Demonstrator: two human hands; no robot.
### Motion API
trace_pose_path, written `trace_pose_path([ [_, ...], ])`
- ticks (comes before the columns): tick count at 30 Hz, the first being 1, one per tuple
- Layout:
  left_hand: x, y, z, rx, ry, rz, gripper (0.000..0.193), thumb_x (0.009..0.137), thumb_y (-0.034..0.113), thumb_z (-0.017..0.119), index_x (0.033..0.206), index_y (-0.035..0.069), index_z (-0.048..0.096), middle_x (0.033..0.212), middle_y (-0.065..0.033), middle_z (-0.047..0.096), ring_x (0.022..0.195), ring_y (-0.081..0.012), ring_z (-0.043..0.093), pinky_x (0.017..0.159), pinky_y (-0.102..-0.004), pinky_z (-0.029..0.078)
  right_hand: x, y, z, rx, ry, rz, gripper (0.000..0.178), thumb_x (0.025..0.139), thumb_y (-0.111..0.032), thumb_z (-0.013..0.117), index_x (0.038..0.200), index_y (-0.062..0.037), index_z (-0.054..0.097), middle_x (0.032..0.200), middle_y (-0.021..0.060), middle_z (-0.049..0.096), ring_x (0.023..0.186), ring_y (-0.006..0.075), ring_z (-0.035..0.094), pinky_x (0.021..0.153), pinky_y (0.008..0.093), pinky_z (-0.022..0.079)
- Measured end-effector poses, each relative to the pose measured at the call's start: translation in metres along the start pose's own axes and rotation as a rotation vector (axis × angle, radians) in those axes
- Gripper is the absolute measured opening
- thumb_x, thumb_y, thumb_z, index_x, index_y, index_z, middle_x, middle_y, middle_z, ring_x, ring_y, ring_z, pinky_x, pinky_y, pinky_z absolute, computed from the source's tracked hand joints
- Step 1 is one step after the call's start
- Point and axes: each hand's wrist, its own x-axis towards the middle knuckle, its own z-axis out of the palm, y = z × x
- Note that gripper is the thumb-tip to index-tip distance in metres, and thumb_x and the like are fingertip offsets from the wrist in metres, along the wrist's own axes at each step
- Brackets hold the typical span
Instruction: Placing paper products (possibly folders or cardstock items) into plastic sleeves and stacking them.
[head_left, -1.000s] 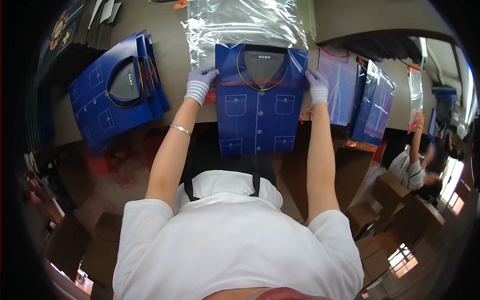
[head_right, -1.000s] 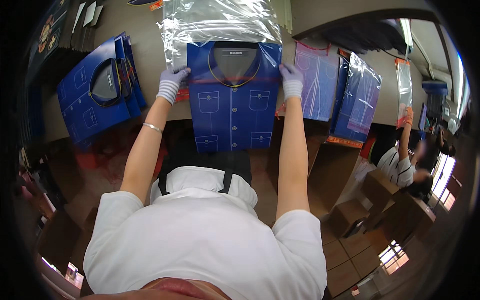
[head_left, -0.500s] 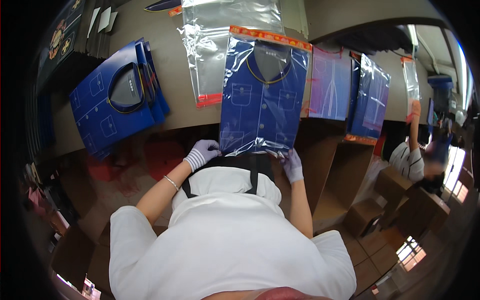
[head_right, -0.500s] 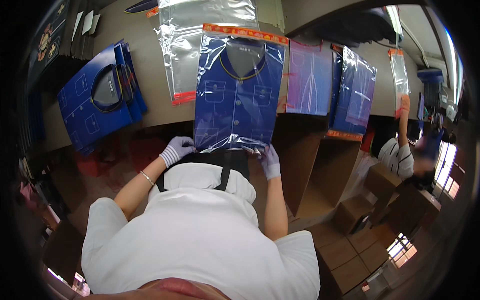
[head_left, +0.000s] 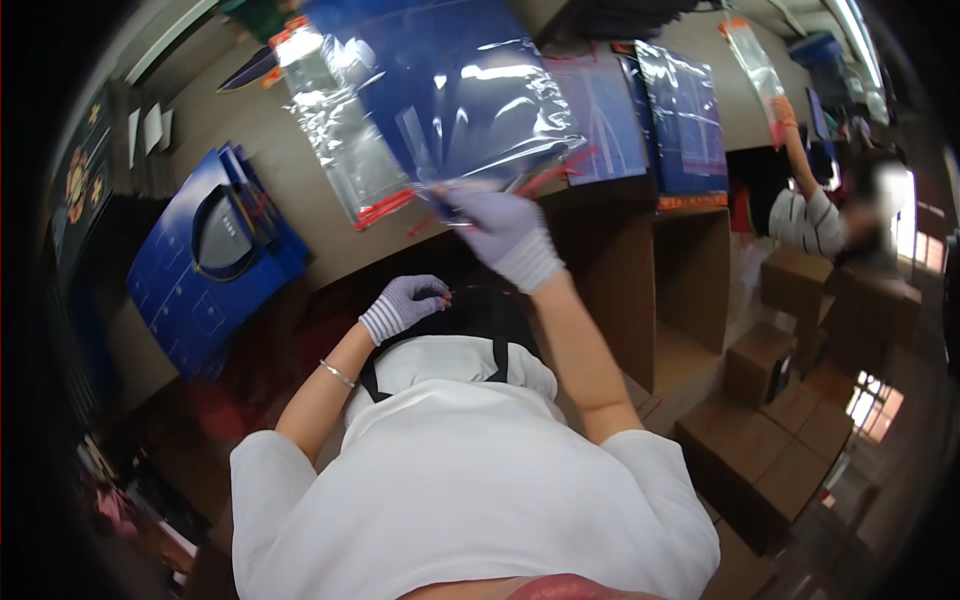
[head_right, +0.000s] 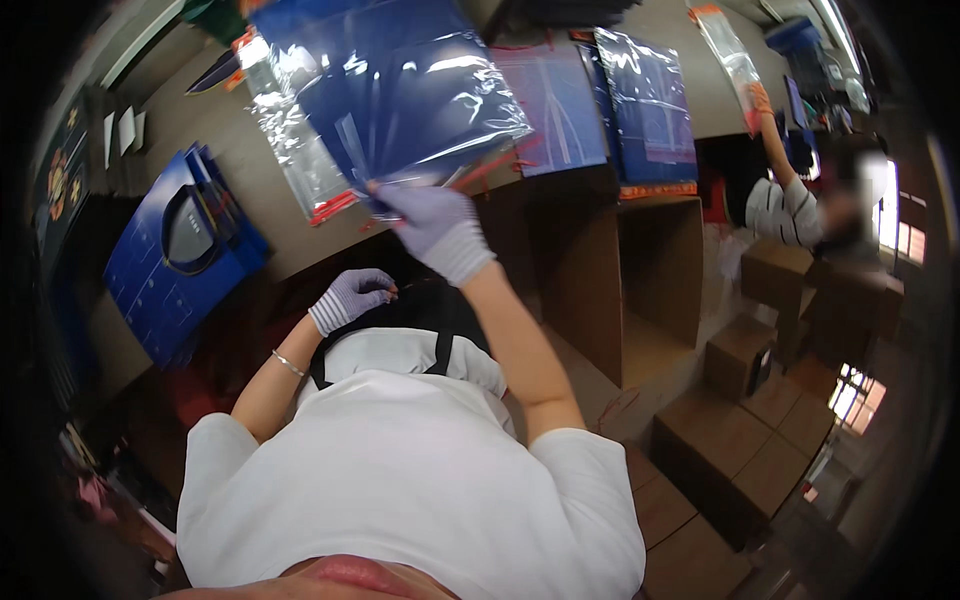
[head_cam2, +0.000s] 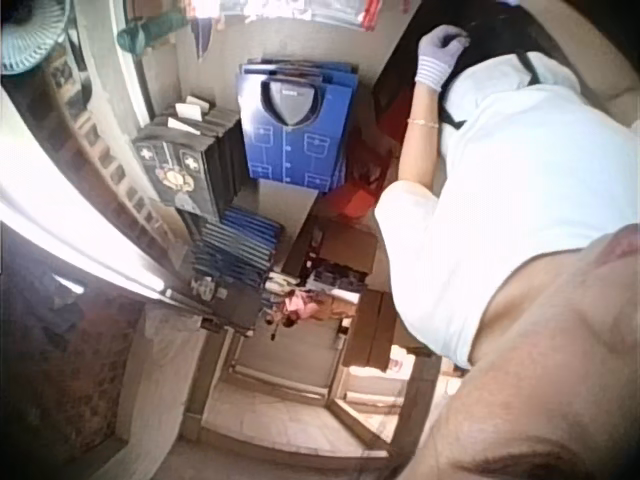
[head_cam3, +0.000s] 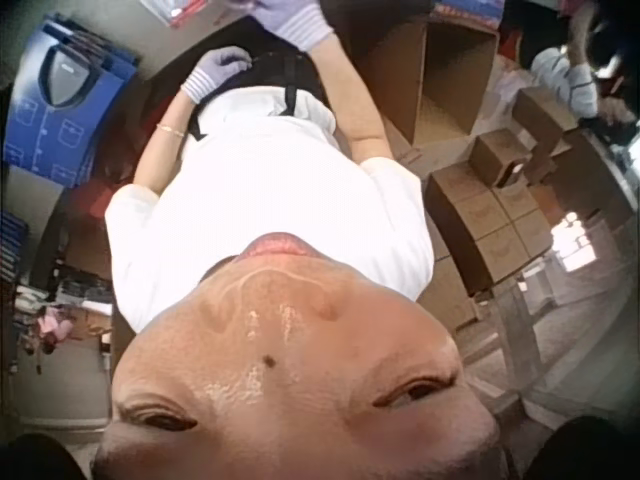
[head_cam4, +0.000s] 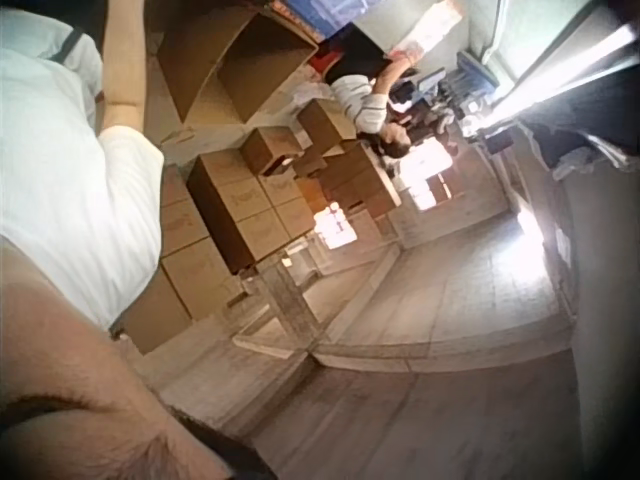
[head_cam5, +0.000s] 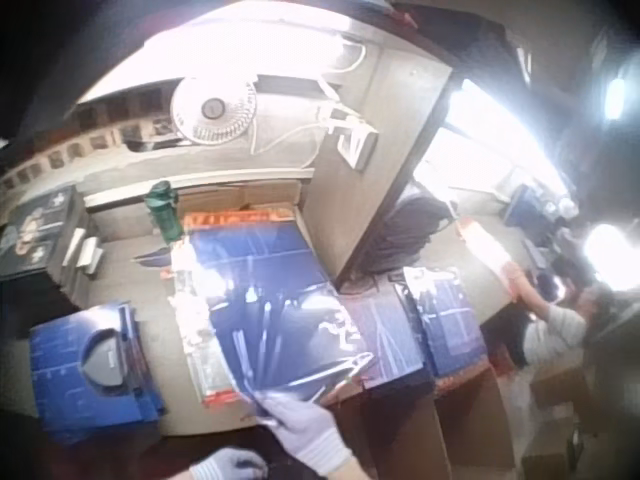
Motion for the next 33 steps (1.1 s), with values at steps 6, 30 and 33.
trace_pose_path([
  [6, 0.021, 0.008, -0.019, 0.163, 0.277, 0.123, 0.011, 0.078, -0.002, 0.057, 0.088, -0.003, 0.061, 0.079, -0.0081, 0.064, 0.074, -0.0124, 0.060, 0.072, -0.0246, 0.049, -0.093, 0.147, 0.019, 0.777, -0.018, 1.172, 0.029, 0.084, -0.027, 0.057, 0.077, 0.0003, 0.064, 0.072, 0.0137, 0.065, 0.060, 0.0220, 0.062, 0.053, 0.0310, 0.049],
  [30, 0.157, 0.075, -0.039, 0.115, 0.414, 0.234, 0.013, 0.080, 0.009, 0.060, 0.085, -0.003, 0.061, 0.073, -0.0026, 0.061, 0.067, -0.0083, 0.053, 0.065, -0.0233, 0.045, -0.245, 0.010, -0.014, 0.318, 0.735, 1.209, 0.023, 0.085, -0.023, 0.059, 0.081, -0.0015, 0.061, 0.070, -0.0012, 0.052, 0.061, 0.0076, 0.044, 0.054, 0.0234, 0.036],
  [33, 0.158, 0.086, -0.026, 0.221, 0.444, 0.242, 0.014, 0.079, 0.009, 0.062, 0.086, -0.002, 0.061, 0.074, -0.0039, 0.061, 0.069, -0.0091, 0.055, 0.066, -0.0234, 0.045, -0.236, 0.017, 0.020, 0.413, 0.539, 1.188, 0.023, 0.086, -0.023, 0.058, 0.084, -0.0006, 0.060, 0.069, 0.0016, 0.053, 0.057, 0.0090, 0.049, 0.047, 0.0223, 0.039],
])
